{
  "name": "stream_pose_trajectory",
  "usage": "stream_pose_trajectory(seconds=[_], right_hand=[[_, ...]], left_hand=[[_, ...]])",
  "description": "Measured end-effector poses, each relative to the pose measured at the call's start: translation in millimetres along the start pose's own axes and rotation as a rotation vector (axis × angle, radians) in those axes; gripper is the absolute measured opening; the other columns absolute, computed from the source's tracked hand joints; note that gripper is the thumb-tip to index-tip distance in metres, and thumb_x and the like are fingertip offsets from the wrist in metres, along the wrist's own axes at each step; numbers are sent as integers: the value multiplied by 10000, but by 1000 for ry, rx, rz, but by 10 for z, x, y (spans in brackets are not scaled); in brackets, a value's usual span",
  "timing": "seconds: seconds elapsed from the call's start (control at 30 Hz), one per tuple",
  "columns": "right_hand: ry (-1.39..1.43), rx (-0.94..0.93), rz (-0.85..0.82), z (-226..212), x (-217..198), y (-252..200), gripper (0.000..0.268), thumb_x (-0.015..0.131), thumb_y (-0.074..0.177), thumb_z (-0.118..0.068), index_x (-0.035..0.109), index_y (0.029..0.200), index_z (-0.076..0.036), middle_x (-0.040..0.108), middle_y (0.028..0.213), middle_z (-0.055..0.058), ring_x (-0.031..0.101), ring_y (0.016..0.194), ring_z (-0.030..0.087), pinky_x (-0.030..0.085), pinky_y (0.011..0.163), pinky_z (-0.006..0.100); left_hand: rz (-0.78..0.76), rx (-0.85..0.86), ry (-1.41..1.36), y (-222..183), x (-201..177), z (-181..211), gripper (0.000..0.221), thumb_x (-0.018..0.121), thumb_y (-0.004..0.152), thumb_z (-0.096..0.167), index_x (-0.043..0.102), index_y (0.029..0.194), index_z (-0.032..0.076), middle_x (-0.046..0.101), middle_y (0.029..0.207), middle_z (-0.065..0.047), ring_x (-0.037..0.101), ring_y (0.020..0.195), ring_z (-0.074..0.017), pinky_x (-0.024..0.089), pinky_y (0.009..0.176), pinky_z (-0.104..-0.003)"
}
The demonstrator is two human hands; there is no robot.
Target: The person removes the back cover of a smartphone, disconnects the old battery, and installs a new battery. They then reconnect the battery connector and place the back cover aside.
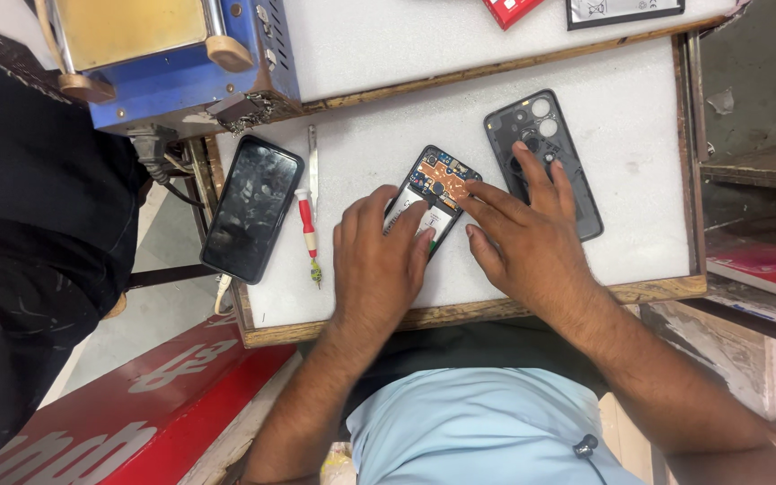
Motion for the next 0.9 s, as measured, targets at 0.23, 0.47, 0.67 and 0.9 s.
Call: stream_pose_trajectory(seconds=[0.23,0.47,0.67,0.9], right_hand=[[20,37,-5,25,36,-20,371,685,965,-251,705,1325,-169,637,1410,11,235,1541,384,118,1207,736],[21,56,-34,110,108,-40,342,663,988,-278,707,1310,-173,636,1414,1,229,1530,385,77,1207,732],[25,51,-30,113,98,-13,331,660,993,-281,714,1302,-177,641,1410,-7,230,1540,372,71,1219,723],[15,50,-50,109,127,-11,334,669,975,-281,716,1289,-177,635,1410,-3,204,1547,362,55,1221,724]], left_hand=[[-149,71,-108,431,190,-54,165,762,916,158,750,1067,93,631,1023,-76,672,924,-246,576,762,-381],[-326,112,15,572,311,-43,125,718,949,184,765,1047,121,663,1006,-50,678,934,-212,585,770,-372],[-380,161,109,645,303,1,171,705,918,142,763,1078,142,667,1012,-46,680,957,-197,591,769,-360],[-508,115,73,731,389,-26,207,714,889,86,728,1095,104,654,1056,-73,671,965,-237,585,739,-385]])
Point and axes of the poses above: each hand's wrist, its own y-axis towards the middle knuckle, its own x-axis out of the palm, z = x × y, the point moved 8 cm from there along y, towards the middle knuckle
